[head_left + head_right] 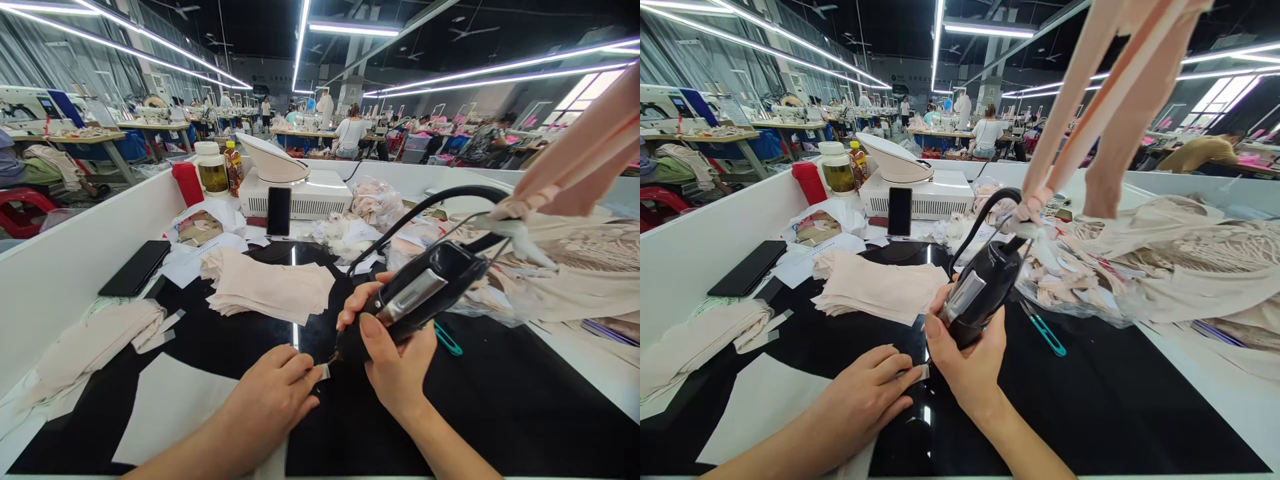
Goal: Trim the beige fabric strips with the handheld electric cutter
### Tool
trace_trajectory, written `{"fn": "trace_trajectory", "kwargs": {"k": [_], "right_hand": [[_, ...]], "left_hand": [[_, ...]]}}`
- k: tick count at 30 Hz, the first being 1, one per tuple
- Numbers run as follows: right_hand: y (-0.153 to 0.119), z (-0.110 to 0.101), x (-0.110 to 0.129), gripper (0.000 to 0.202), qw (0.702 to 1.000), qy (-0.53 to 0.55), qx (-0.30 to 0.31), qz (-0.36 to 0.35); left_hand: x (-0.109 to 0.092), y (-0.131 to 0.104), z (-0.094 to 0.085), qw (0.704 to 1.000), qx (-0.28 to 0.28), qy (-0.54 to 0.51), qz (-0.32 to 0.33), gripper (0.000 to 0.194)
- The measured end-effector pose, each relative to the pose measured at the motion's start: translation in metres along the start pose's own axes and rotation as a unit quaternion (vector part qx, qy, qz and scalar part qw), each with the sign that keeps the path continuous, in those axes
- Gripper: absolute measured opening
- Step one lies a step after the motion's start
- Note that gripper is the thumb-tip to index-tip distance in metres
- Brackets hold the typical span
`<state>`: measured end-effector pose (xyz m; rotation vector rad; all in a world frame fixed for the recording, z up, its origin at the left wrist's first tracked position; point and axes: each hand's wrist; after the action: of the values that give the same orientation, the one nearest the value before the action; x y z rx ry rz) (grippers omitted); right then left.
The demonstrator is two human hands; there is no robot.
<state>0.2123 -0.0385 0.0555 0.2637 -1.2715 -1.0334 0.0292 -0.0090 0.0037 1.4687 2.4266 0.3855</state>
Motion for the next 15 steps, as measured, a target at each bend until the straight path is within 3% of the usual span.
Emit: {"fn": "trace_trajectory", "kwargs": {"k": [15], "right_hand": [[-0.0025, -0.0036, 0.0063, 0.035, 1.000, 0.010, -0.009, 0.025]], "left_hand": [[-0.0003, -0.0001, 0.0009, 1.000, -0.010, -0.015, -0.003, 0.029]]}}
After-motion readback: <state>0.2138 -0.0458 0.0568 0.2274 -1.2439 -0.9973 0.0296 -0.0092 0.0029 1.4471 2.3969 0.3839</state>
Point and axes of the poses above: each hand's wrist, its own y-axis towards the middle knuckle, its own z-axis out of the palm, x = y × z, and after that the axes turned 11 degrees about -z, right-handed
